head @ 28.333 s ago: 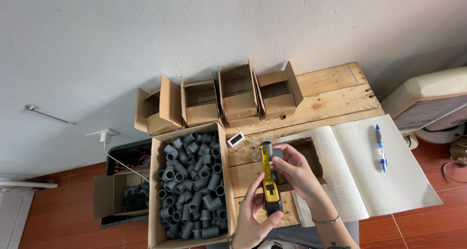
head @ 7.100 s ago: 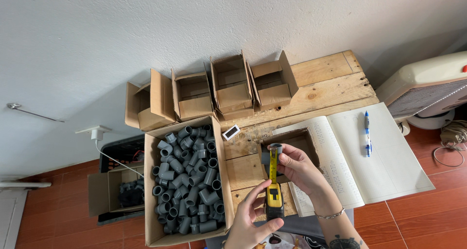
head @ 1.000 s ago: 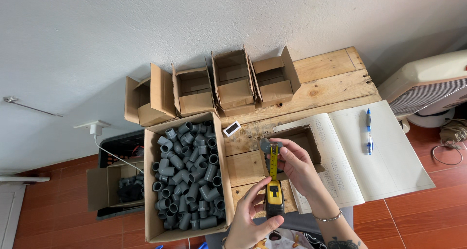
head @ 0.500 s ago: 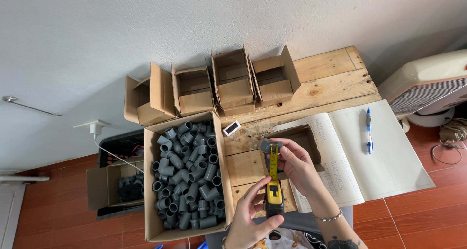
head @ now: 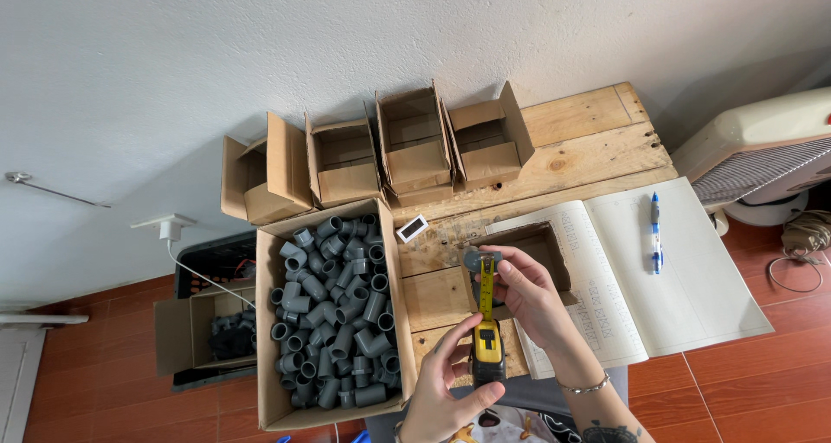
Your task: The person repeatedly picks gray plastic pipe fittings from a large box, measures them with a tape measure, and records the measurements in a notebook. The process is repeated for several fittings throughout the clip.
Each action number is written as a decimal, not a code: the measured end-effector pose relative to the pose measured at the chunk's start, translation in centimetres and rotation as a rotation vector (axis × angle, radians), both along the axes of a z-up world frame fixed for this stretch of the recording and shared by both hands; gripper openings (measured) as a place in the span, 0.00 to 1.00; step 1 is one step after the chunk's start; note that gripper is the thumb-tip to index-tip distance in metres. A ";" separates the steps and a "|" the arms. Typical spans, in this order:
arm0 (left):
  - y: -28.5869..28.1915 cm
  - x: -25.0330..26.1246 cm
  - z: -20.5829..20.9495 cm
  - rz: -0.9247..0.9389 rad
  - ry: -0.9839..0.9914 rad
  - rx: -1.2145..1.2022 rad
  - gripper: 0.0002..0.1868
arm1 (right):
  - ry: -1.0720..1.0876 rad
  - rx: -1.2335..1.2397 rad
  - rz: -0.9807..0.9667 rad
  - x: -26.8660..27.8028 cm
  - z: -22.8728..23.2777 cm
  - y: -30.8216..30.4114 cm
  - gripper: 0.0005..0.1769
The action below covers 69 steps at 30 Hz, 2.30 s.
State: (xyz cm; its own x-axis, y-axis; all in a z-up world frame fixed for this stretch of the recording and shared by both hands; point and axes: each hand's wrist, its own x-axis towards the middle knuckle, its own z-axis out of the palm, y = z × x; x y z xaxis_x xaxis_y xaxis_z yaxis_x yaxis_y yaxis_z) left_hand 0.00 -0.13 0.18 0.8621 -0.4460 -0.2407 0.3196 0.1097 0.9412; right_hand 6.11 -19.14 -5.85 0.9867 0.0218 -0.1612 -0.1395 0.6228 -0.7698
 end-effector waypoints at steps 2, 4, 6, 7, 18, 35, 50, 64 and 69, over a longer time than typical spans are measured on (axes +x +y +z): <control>0.0 0.0 0.3 -0.004 0.013 0.011 0.45 | 0.008 -0.003 -0.003 0.0 0.0 0.0 0.20; 0.0 0.0 0.3 -0.008 0.013 0.012 0.45 | -0.005 -0.002 0.002 0.0 -0.1 -0.1 0.19; 0.2 0.0 0.0 -0.011 0.013 0.014 0.45 | -0.017 0.000 0.008 0.0 -0.2 -0.3 0.19; 0.3 0.0 -0.4 -0.005 -0.021 -0.032 0.45 | -0.035 0.038 0.011 0.0 -0.4 -0.5 0.17; -0.6 1.8 -6.7 0.360 -0.568 0.851 0.41 | 0.011 0.212 -0.116 0.5 -1.6 -3.4 0.11; -2.6 4.2 -12.6 0.009 -0.426 1.476 0.53 | 0.112 -0.518 0.154 1.0 2.2 -3.3 0.21; -3.6 3.5 -5.6 0.043 -0.918 1.024 0.28 | 0.204 -1.180 0.230 1.8 -0.8 -3.4 0.13; -3.6 4.0 -6.6 0.043 -0.672 0.810 0.23 | 0.292 -1.626 0.123 3.5 -2.7 -1.1 0.24; -3.6 4.2 -6.6 0.050 -0.656 0.782 0.19 | 0.315 -1.707 0.074 4.3 -5.6 -0.2 0.25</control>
State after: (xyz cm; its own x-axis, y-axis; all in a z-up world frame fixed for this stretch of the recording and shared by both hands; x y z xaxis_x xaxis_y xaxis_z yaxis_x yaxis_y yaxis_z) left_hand 4.21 -3.69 -6.43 0.9422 -0.3261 0.0771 -0.2725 -0.6116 0.7427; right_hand 10.43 -19.35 -11.49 0.9203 -0.3241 -0.2191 -0.3897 -0.8092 -0.4397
